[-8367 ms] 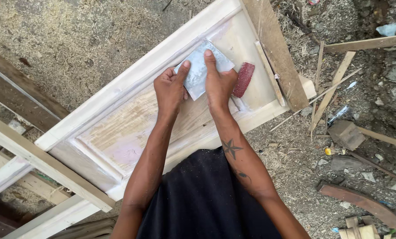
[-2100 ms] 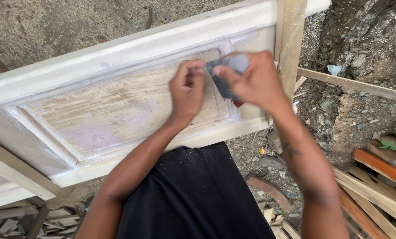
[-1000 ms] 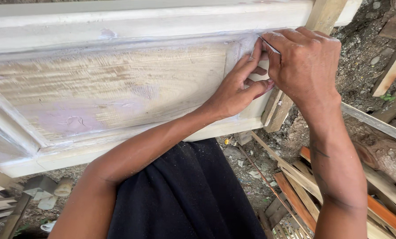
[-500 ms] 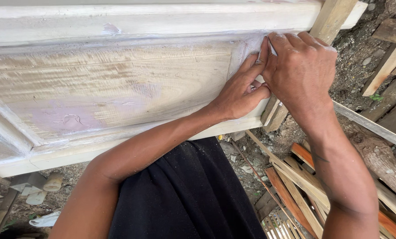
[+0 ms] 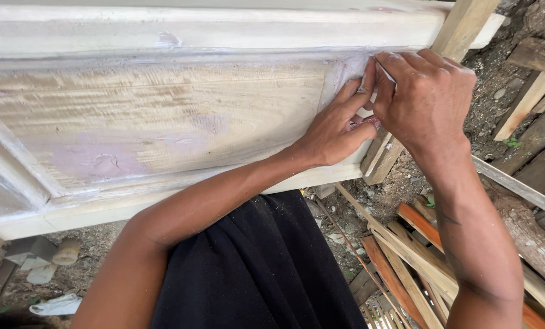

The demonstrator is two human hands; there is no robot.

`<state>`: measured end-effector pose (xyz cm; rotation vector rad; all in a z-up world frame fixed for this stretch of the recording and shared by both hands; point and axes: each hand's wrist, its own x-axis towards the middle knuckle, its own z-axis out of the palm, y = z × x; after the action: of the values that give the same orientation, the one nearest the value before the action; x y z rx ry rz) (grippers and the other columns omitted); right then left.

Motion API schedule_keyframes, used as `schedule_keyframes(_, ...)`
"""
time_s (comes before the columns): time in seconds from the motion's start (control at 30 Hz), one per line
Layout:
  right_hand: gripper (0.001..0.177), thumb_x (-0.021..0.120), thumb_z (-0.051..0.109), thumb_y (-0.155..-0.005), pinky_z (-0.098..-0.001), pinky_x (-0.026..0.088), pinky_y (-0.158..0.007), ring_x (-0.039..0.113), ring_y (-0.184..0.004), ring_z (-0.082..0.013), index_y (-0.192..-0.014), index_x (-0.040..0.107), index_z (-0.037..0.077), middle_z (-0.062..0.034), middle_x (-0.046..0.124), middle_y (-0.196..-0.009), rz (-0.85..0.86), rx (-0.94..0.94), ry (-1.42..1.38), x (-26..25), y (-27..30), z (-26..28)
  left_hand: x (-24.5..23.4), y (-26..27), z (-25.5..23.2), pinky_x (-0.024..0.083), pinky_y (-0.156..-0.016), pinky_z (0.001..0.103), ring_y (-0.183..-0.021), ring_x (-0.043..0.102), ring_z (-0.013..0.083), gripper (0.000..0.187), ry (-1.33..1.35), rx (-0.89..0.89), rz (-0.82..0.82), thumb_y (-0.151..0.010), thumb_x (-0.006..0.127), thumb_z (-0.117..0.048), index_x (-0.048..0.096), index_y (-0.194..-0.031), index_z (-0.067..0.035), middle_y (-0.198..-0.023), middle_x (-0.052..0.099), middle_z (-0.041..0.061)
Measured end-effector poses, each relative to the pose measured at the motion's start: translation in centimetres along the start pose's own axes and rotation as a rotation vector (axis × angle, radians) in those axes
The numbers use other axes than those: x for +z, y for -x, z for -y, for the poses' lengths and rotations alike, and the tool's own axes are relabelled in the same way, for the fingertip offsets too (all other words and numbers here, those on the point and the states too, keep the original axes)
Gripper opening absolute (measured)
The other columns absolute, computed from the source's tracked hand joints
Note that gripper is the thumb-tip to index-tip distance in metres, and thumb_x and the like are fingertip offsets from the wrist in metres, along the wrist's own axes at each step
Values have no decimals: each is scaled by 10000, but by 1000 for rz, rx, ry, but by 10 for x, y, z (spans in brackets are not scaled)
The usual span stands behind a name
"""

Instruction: The person sands a white wooden door panel using a sanding block and sandpaper. They work along the edges and corners, switching between a gray block and a red sandpaper sheet to smooth the surface.

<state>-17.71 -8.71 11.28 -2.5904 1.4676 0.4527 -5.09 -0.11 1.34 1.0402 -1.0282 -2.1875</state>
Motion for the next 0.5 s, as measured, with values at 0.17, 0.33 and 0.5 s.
schedule_keyframes(0.17, 141, 698, 110, -1084, -251, 442, -568, 657, -660, -87, -982, 795, 115, -3, 737, -794, -32, -24, 10, 4, 1, 1, -1, -3, -1, 597, -915, 365, -1318, 482, 306, 865, 20, 43, -19, -822, 612, -232, 274, -1584, -1, -1479, 362, 158)
schedule_keyframes(0.33, 124, 704, 118, -1081, -263, 438, -561, 666, -683, -106, -996, 789, 87, -25, 755, -824, -14, -20, 40, 6, 5, 5, -7, -1, -12, 569, -907, 367, -1247, 563, 272, 701, 6, -15, 29, -809, 598, -236, 467, -1460, -9, -1393, 438, 131)
schedule_keyframes(0.5, 83, 716, 118, -1036, -284, 492, -625, 690, -735, -129, -995, 767, 67, -46, 764, -883, -9, -30, 52, -1, -5, 14, -6, -2, -10, 565, -909, 397, -1235, 570, 271, 570, 1, -21, 28, -805, 615, -258, 573, -1312, -3, -1402, 424, 125)
